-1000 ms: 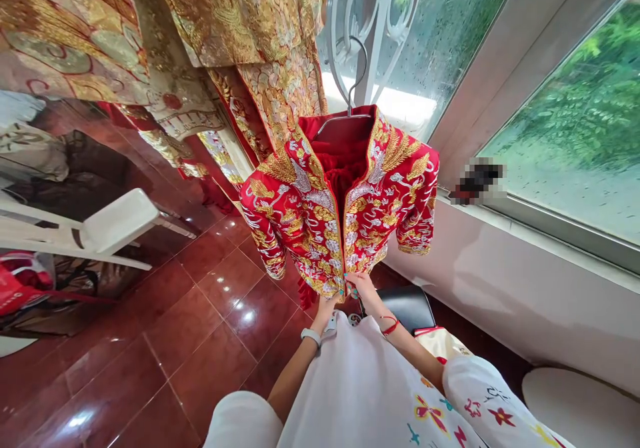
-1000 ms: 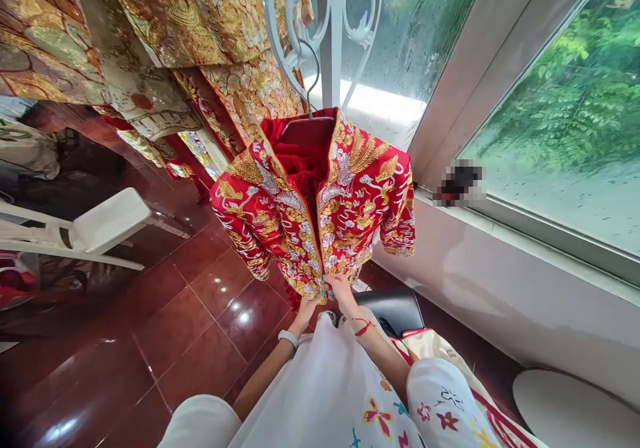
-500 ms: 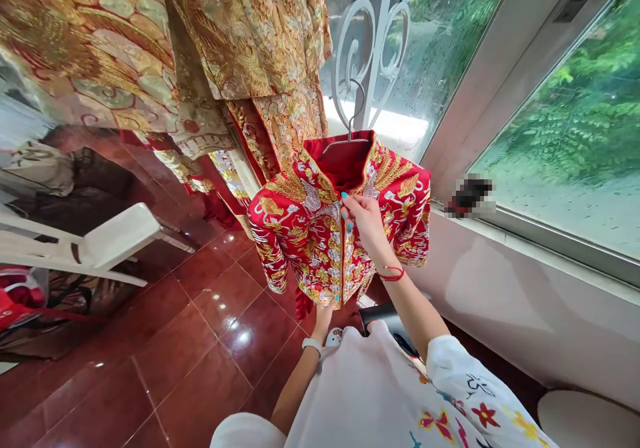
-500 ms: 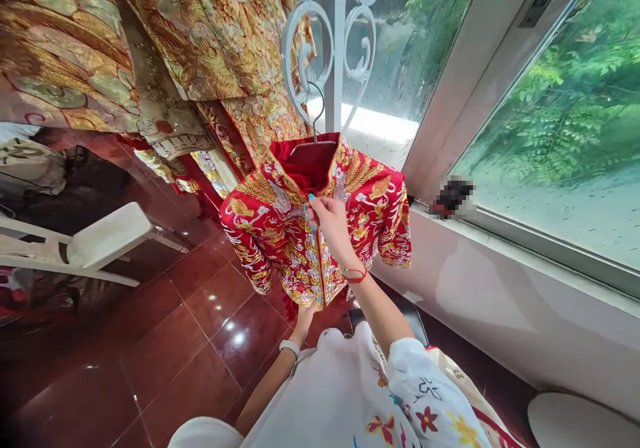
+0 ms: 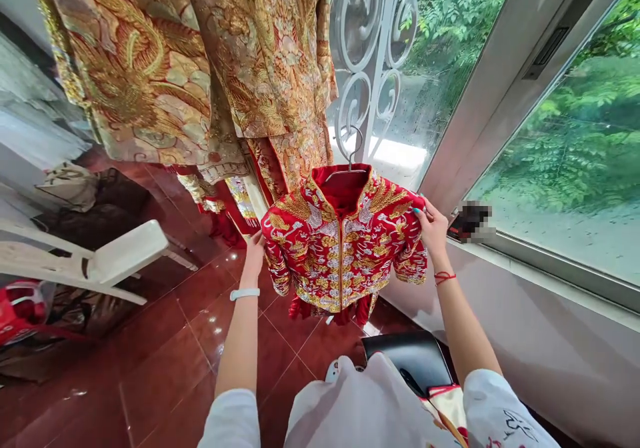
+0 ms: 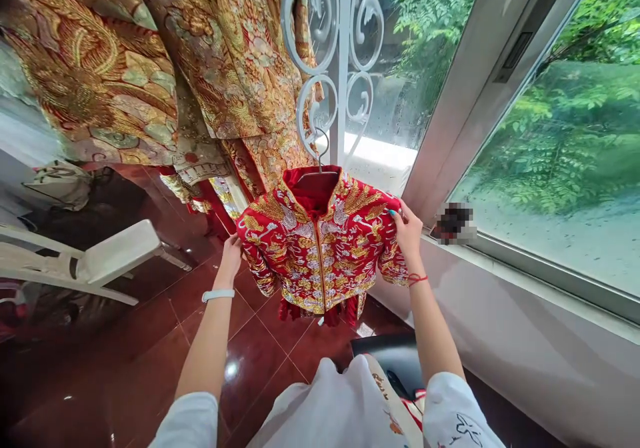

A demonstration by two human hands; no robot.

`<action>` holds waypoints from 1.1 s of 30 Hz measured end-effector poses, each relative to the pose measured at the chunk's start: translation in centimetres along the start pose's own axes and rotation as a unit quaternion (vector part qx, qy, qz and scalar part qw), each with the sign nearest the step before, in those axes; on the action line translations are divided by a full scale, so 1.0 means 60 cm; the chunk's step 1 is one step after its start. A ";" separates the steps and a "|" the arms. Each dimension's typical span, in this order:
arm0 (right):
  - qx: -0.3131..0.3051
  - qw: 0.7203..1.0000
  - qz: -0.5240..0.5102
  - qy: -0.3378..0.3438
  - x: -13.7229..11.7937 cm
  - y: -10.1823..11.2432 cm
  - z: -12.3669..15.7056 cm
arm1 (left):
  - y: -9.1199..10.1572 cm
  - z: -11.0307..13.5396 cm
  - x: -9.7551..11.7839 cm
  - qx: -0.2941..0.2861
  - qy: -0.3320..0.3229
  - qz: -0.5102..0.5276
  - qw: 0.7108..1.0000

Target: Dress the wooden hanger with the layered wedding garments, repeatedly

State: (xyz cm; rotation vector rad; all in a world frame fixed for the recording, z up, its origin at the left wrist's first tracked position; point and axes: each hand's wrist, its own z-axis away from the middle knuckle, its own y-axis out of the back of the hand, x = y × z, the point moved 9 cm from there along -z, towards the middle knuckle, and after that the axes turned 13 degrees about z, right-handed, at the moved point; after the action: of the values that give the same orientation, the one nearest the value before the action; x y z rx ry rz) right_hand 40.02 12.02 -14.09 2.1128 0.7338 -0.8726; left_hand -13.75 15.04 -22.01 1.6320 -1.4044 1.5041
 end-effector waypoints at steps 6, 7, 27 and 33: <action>0.094 0.993 0.052 0.041 -0.005 0.039 -0.033 | -0.002 0.037 0.178 0.131 -0.237 -0.099 0.957; 0.092 0.993 0.049 0.046 0.003 0.042 -0.044 | -0.006 0.057 0.198 0.138 -0.276 -0.133 0.942; -0.237 0.930 0.223 0.173 0.045 -0.284 0.232 | -0.155 0.332 -0.108 -0.121 -0.221 -0.399 0.882; -0.121 0.991 0.052 0.017 0.138 -0.217 0.185 | -0.040 0.323 -0.177 0.021 -0.120 -0.329 0.936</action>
State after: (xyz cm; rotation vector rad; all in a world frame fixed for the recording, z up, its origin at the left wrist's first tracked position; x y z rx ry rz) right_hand 31.90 12.60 -31.27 1.9337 0.7027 -0.6584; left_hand -2.22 2.43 -36.19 2.0881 -0.7929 0.9693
